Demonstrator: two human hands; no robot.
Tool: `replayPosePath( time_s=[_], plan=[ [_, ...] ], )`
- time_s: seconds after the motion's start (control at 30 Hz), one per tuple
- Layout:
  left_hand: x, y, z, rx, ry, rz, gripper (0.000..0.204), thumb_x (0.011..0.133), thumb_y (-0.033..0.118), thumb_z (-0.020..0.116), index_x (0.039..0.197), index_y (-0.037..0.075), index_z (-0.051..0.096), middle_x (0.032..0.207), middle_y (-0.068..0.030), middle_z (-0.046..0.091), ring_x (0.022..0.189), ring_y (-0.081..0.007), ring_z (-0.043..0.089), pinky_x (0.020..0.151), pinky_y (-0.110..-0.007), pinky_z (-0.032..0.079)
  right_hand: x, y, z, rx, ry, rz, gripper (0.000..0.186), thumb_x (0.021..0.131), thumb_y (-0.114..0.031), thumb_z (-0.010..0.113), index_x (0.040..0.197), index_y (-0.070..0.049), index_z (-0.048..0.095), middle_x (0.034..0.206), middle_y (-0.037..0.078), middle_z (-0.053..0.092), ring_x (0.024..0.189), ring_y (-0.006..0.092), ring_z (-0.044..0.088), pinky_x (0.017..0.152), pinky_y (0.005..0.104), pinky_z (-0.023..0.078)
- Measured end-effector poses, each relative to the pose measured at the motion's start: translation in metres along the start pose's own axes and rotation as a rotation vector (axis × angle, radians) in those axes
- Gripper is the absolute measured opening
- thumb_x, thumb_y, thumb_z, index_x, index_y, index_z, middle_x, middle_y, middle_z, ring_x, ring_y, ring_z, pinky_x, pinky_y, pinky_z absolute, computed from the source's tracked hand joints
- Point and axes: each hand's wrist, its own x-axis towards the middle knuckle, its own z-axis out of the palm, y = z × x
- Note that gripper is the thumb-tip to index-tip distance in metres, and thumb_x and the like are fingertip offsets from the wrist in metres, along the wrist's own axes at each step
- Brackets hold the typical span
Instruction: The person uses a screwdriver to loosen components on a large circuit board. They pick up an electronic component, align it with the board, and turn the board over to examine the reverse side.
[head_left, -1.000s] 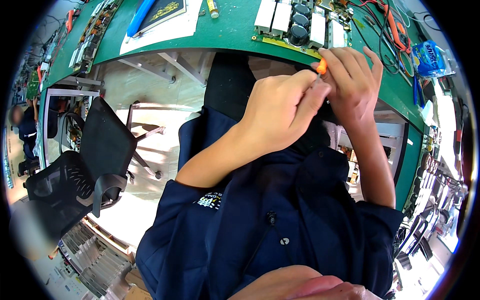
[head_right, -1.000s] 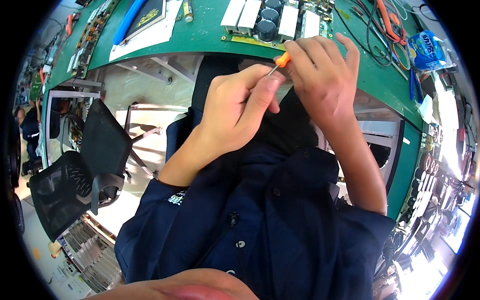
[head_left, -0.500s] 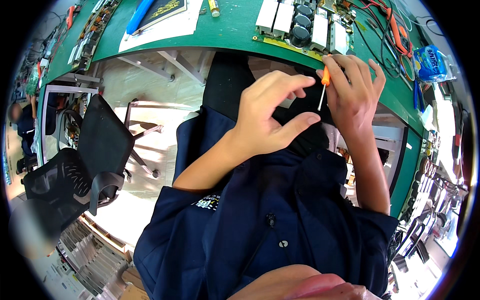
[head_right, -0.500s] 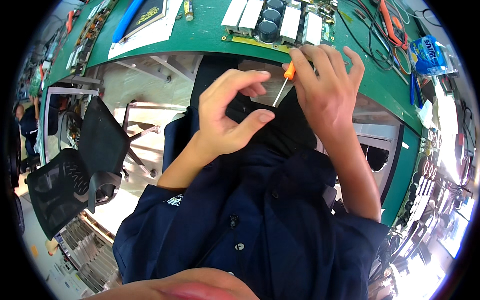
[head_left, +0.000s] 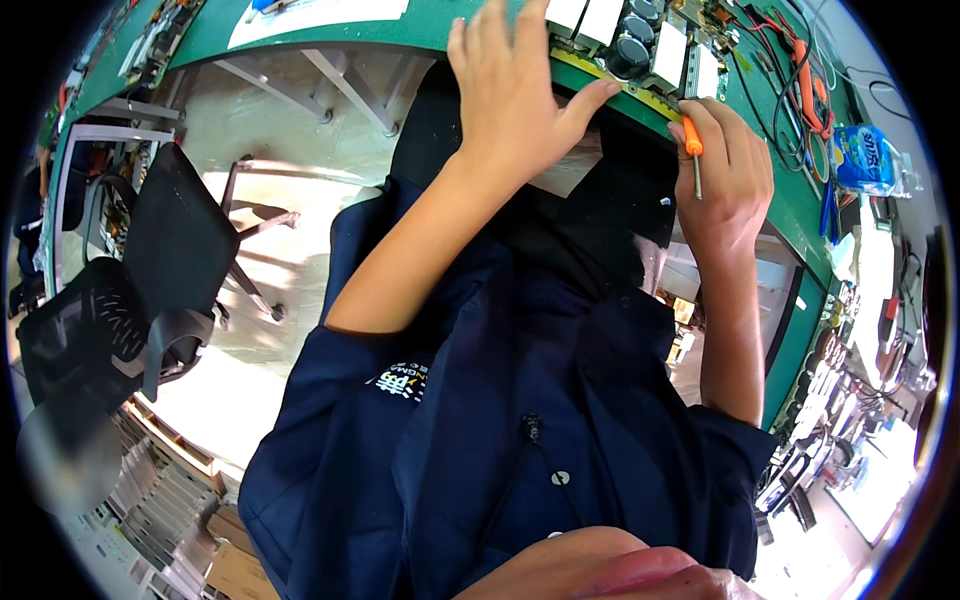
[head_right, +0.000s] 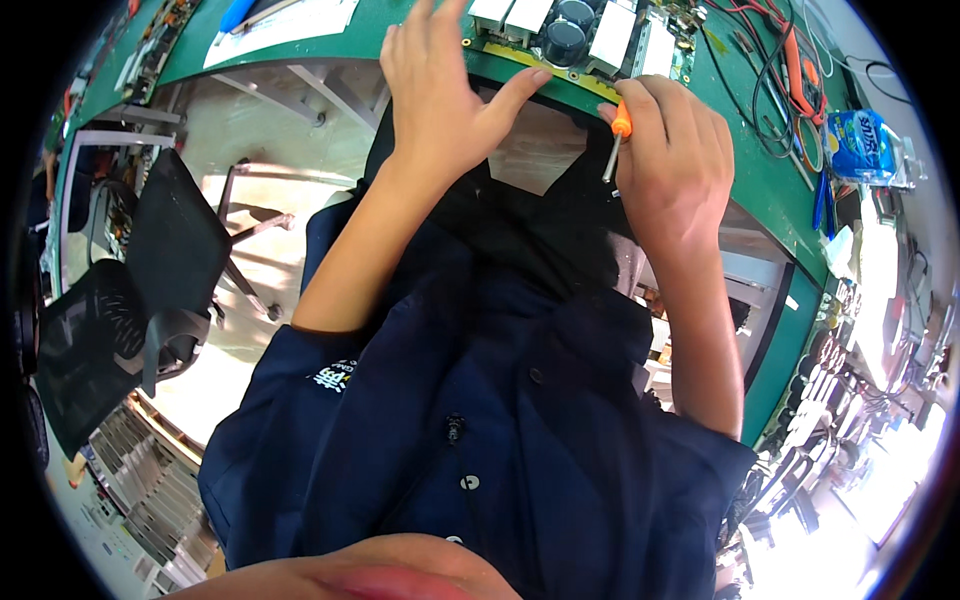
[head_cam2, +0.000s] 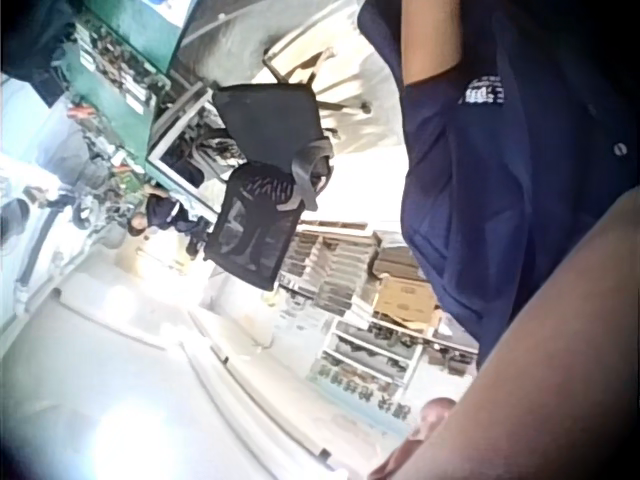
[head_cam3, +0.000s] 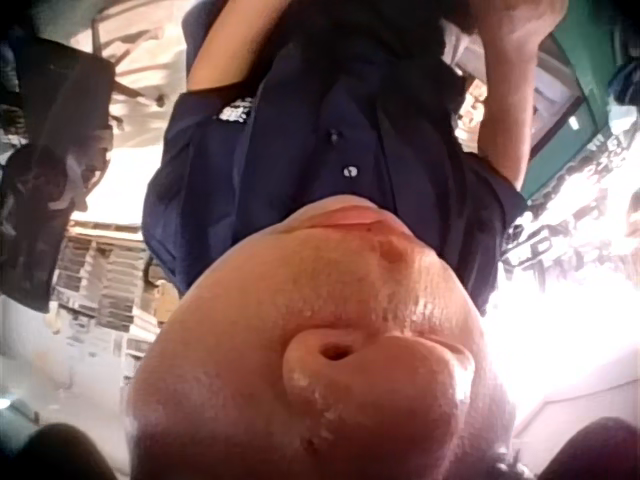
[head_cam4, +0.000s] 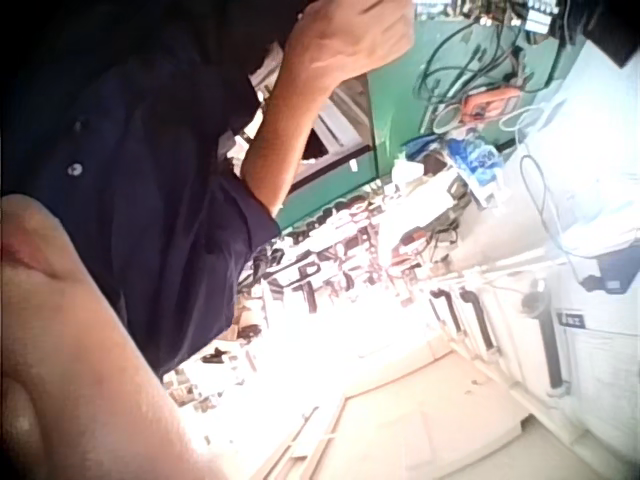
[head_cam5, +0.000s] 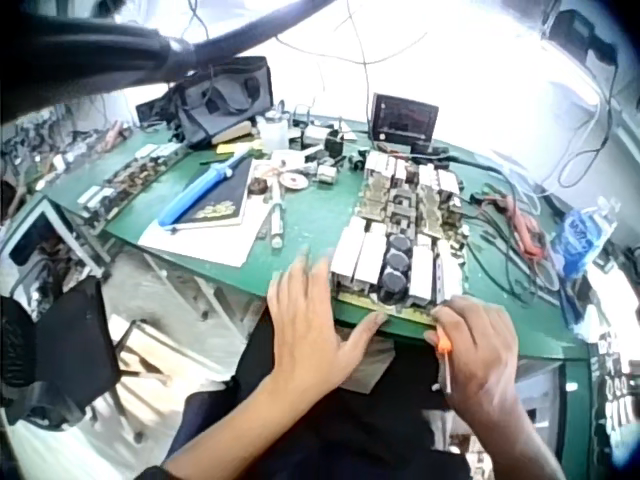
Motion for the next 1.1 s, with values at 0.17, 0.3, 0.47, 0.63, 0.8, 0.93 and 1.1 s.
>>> replayPosePath(
  time_s=[0.17, 0.3, 0.47, 0.63, 0.8, 0.93, 1.1],
  plan=[
    [-0.002, -0.005, 0.014, -0.052, 0.022, -0.012, 0.081, 0.082, 0.033, 0.075, 0.145, -0.005, 0.039, 0.136, -0.0252, 0.051, 0.129, -0.0405, 0.045, 0.114, -0.056, 0.024, 0.004, -0.001, -0.003, 0.031, -0.074, 0.022, 0.019, 0.088, -0.009, 0.073, 0.106, -0.005, 0.069, 0.104, 0.011, 0.070, 0.091, 0.0301, 0.067, 0.079, 0.0383, 0.052],
    [-0.001, -0.002, 0.014, -0.097, 0.090, -0.023, 0.075, 0.081, 0.031, 0.076, 0.140, -0.004, 0.046, 0.134, -0.0231, 0.054, 0.129, -0.0399, 0.048, 0.115, -0.056, 0.027, 0.002, 0.003, -0.005, 0.003, -0.037, -0.043, 0.022, 0.083, -0.015, 0.076, 0.103, -0.010, 0.070, 0.098, 0.003, 0.068, 0.094, 0.0232, 0.067, 0.087, 0.0388, 0.047],
    [-0.034, 0.006, -0.001, -0.399, 0.186, 0.182, 0.068, 0.069, 0.025, 0.088, 0.127, 0.005, 0.061, 0.115, -0.0149, 0.063, 0.108, -0.0364, 0.056, 0.095, -0.045, 0.044, -0.003, -0.018, -0.015, -0.084, -0.063, -0.022, 0.029, 0.080, -0.020, 0.079, 0.107, -0.014, 0.072, 0.100, -0.001, 0.067, 0.104, 0.0208, 0.065, 0.100, 0.0438, 0.040],
    [-0.052, 0.007, -0.014, -0.587, 0.072, 0.143, 0.043, 0.070, 0.005, 0.083, 0.110, 0.002, 0.068, 0.086, -0.0080, 0.065, 0.075, -0.0234, 0.061, 0.068, -0.031, 0.048, -0.027, -0.018, -0.029, 0.101, 0.031, -0.027, 0.038, 0.076, -0.026, 0.082, 0.109, -0.009, 0.077, 0.093, 0.004, 0.060, 0.086, 0.0235, 0.057, 0.078, 0.0373, 0.046],
    [-0.058, 0.002, -0.002, -0.652, -0.030, 0.066, 0.032, 0.077, 0.000, 0.077, 0.108, -0.001, 0.068, 0.084, -0.0094, 0.067, 0.074, -0.0207, 0.062, 0.068, -0.029, 0.049, -0.036, -0.012, -0.042, 0.249, 0.073, 0.099, 0.021, 0.097, -0.010, 0.064, 0.109, 0.008, 0.067, 0.098, 0.021, 0.072, 0.077, 0.0266, 0.067, 0.071, 0.0344, 0.054],
    [-0.076, 0.003, 0.021, -0.731, -0.059, 0.009, 0.030, 0.076, 0.006, 0.079, 0.104, 0.003, 0.069, 0.079, -0.0061, 0.065, 0.071, -0.0240, 0.061, 0.065, -0.032, 0.046, -0.044, -0.008, -0.040, 0.200, 0.096, 0.204, 0.017, 0.093, 0.003, 0.065, 0.109, 0.007, 0.066, 0.099, 0.020, 0.072, 0.083, 0.0266, 0.070, 0.077, 0.0353, 0.056],
    [-0.088, 0.002, 0.028, -0.734, -0.121, -0.061, 0.027, 0.078, 0.003, 0.077, 0.104, 0.001, 0.069, 0.080, -0.0078, 0.067, 0.072, -0.0234, 0.062, 0.066, -0.032, 0.050, -0.049, 0.001, -0.036, 0.337, 0.146, 0.404, 0.025, 0.081, 0.009, 0.072, 0.106, 0.006, 0.067, 0.091, 0.018, 0.072, 0.079, 0.0262, 0.071, 0.073, 0.0333, 0.056]
  ],
)
